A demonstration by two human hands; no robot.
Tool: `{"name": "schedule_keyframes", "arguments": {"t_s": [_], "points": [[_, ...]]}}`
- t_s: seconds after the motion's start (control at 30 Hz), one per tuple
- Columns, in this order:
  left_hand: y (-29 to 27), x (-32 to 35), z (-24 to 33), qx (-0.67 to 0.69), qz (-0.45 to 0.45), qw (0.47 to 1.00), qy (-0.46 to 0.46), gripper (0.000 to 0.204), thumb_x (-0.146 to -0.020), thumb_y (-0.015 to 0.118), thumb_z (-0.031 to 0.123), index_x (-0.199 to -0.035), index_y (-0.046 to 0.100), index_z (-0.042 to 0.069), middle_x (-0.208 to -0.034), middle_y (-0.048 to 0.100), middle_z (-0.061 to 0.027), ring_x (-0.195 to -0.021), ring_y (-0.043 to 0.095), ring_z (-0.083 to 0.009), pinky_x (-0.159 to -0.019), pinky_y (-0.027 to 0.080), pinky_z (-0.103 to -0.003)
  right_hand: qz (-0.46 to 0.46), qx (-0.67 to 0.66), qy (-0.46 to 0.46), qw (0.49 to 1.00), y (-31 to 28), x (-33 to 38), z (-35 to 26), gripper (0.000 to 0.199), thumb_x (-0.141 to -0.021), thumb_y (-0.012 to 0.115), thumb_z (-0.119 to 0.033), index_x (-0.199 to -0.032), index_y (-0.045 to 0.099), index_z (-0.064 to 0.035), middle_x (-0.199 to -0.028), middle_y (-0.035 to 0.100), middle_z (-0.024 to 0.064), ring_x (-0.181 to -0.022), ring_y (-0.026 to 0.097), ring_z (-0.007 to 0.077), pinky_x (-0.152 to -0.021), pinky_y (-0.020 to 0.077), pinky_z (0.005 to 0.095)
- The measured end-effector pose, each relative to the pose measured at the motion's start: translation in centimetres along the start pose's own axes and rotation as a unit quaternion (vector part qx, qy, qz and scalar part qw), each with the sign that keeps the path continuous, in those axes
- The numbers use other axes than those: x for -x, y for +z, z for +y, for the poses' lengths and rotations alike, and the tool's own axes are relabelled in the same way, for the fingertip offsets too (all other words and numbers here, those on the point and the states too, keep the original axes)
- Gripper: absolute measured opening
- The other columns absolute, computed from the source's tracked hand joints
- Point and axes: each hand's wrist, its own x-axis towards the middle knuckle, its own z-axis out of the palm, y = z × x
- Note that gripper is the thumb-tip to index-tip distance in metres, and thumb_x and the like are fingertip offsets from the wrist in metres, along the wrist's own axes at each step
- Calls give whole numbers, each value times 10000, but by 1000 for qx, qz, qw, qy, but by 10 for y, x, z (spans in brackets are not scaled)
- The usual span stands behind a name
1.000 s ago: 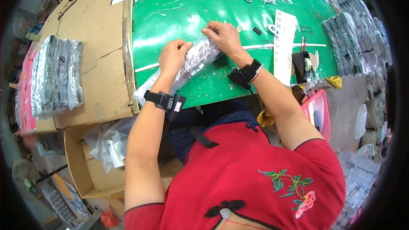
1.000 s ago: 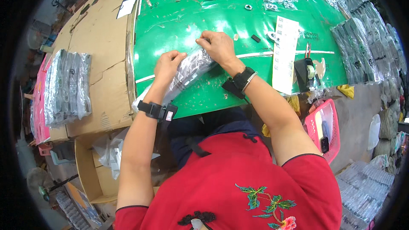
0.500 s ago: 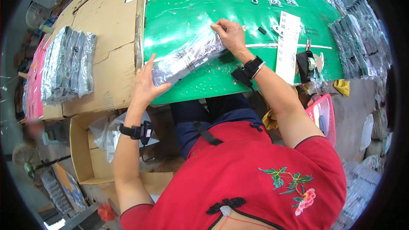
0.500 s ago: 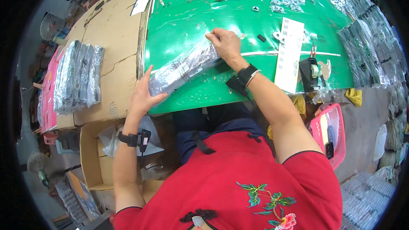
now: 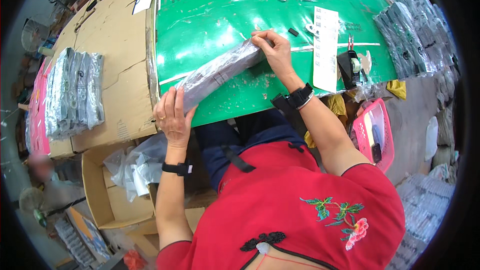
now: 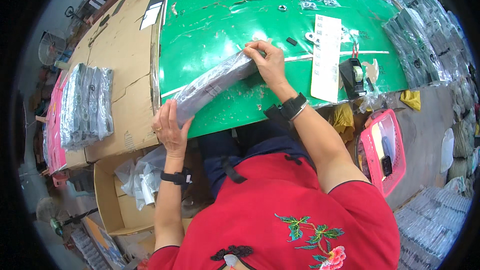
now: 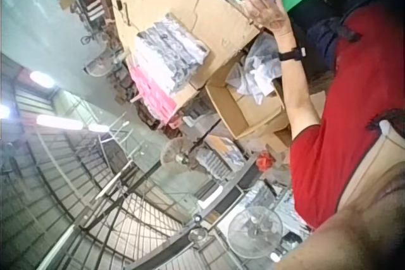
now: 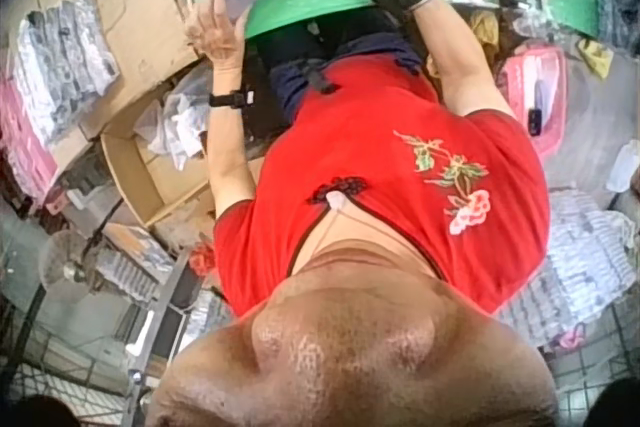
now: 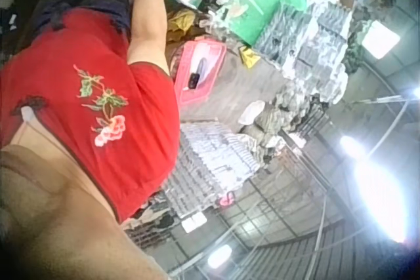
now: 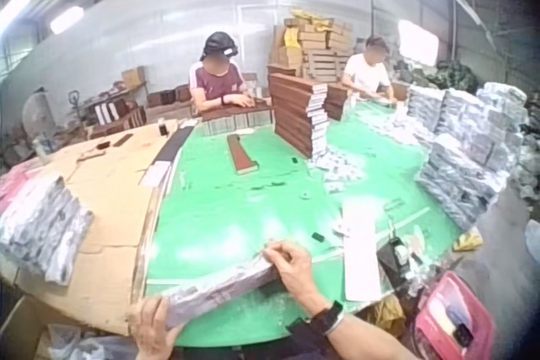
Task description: Packaging wooden furniture components into plastic bags and sealing them with tape.
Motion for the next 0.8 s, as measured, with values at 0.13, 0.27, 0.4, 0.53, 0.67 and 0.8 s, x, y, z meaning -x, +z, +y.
{"name": "schedule_keyframes", "arguments": {"t_s": [0.13, 0.27, 0.4, 0.53, 0.67, 0.8], "points": [[-17, 6, 24, -38, 18, 999, -12, 733, -792, 835, 323, -1424, 536, 103, -1364, 605, -66, -1210, 557, -267, -1101, 369, -473, 14, -57, -1, 998, -2, 13, -2, 105, -895, 736, -108, -886, 748, -4, -1026, 750, 68, -896, 664, 118, -798, 530, 279], [-47, -44, 44, -2, -137, 980, -143, 626, -904, 724, 397, -1433, 546, 115, -1303, 639, -89, -1173, 591, -254, -1149, 300, -517, -6, -37, 25, 999, -11, 14, -4, 91, -884, 747, -101, -875, 730, -12, -1035, 742, 72, -927, 655, 123, -834, 526, 281], [-1, -112, 66, 181, -119, 976, -15, 557, -911, 716, 301, -1425, 558, 154, -1271, 638, -118, -1153, 599, -315, -1089, 382, -490, -26, -90, 11, 996, -9, 6, 10, 117, -876, 751, -95, -957, 687, -39, -1023, 721, 63, -943, 639, 131, -838, 513, 284], [33, -132, 76, 357, -210, 910, -1, 498, -903, 694, 166, -1388, 581, 145, -1248, 638, -118, -1139, 605, -342, -979, 474, -437, -81, -99, 36, 991, -5, 4, 10, 160, -932, 705, -85, -1045, 596, -52, -1044, 684, 29, -945, 620, 92, -845, 504, 246], [36, -136, 82, 355, -205, 912, 4, 456, -906, 668, 107, -1355, 608, 158, -1226, 638, -112, -1118, 606, -338, -947, 485, -430, -66, -155, 66, 984, -11, 3, 11, 147, -932, 703, -93, -1040, 605, -73, -1029, 673, 17, -970, 606, 82, -872, 494, 245], [36, -138, 89, 311, -222, 924, -1, 421, -931, 628, 77, -1329, 661, 209, -1219, 634, -105, -1079, 613, -326, -938, 489, -424, -55, -195, 92, 975, -13, 2, 12, 159, -901, 722, -84, -1028, 629, -69, -1016, 697, 31, -953, 624, 113, -896, 499, 279]]}}
